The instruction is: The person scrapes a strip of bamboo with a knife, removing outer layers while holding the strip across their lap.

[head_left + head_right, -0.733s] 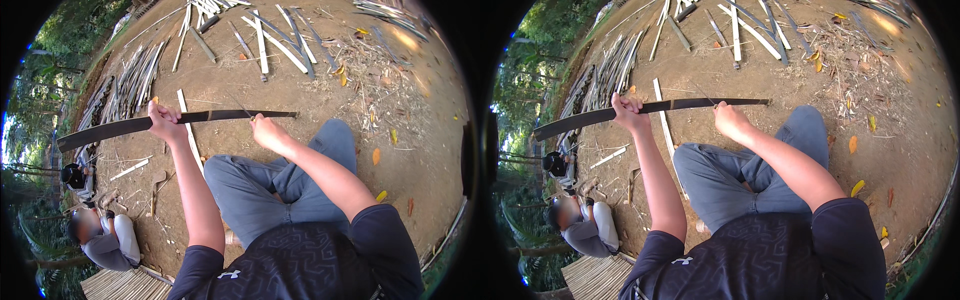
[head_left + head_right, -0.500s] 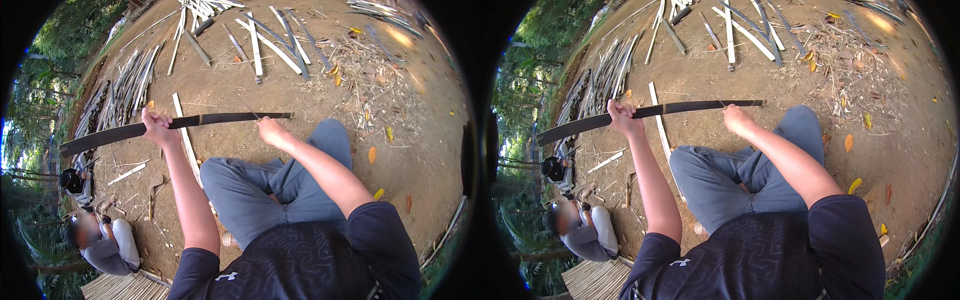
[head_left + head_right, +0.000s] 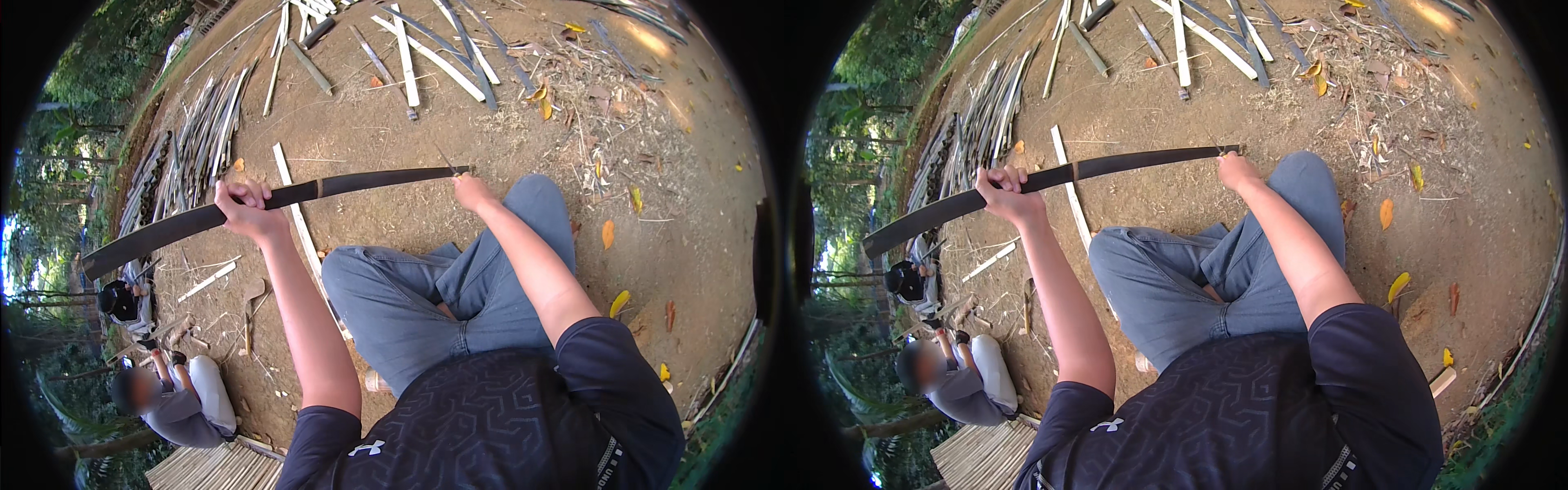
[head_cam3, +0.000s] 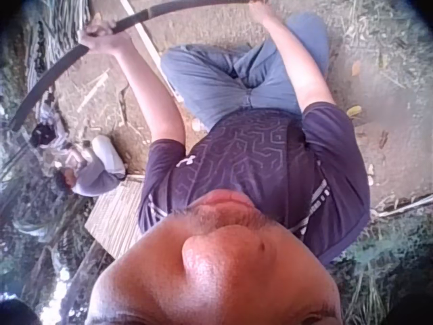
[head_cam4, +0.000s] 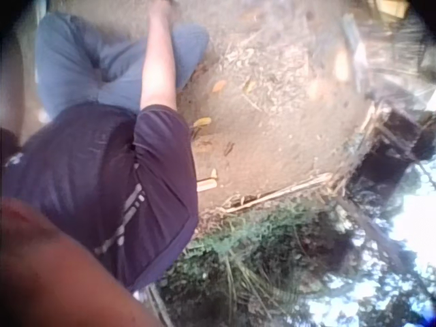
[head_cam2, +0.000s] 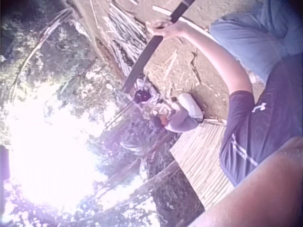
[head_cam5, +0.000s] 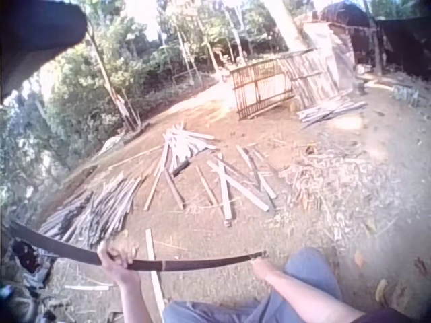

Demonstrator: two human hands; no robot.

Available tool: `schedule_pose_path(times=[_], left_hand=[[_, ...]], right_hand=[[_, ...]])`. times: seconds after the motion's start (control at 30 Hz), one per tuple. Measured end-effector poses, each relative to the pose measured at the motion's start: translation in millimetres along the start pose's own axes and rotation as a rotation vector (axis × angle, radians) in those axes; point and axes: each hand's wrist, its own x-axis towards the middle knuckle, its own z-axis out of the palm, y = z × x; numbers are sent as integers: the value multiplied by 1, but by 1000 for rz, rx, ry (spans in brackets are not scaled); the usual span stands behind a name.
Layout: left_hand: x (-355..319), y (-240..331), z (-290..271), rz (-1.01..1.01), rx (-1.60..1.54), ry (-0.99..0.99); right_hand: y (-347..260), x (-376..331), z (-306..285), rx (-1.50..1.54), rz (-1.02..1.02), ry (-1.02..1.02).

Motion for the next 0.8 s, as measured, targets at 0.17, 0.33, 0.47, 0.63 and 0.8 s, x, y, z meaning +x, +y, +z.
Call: schedule_pose_path(times=[0.17, 0.33, 0.47, 0.63, 0.8], left_hand=[[11, 4, -27, 16, 50, 148], [6, -23, 8, -64, -44, 134], [10, 7, -62, 34, 82, 268], [18, -21, -19, -5, 48, 233], [11, -1, -47, 45, 108, 302]], right_hand=[[-30, -22, -7, -37, -208, -78], [90, 71, 16, -155, -46, 146], [-34, -15, 6, -159, -167, -154], [59, 59, 33, -139, 49, 3], [-22, -2, 16, -118, -91, -50]])
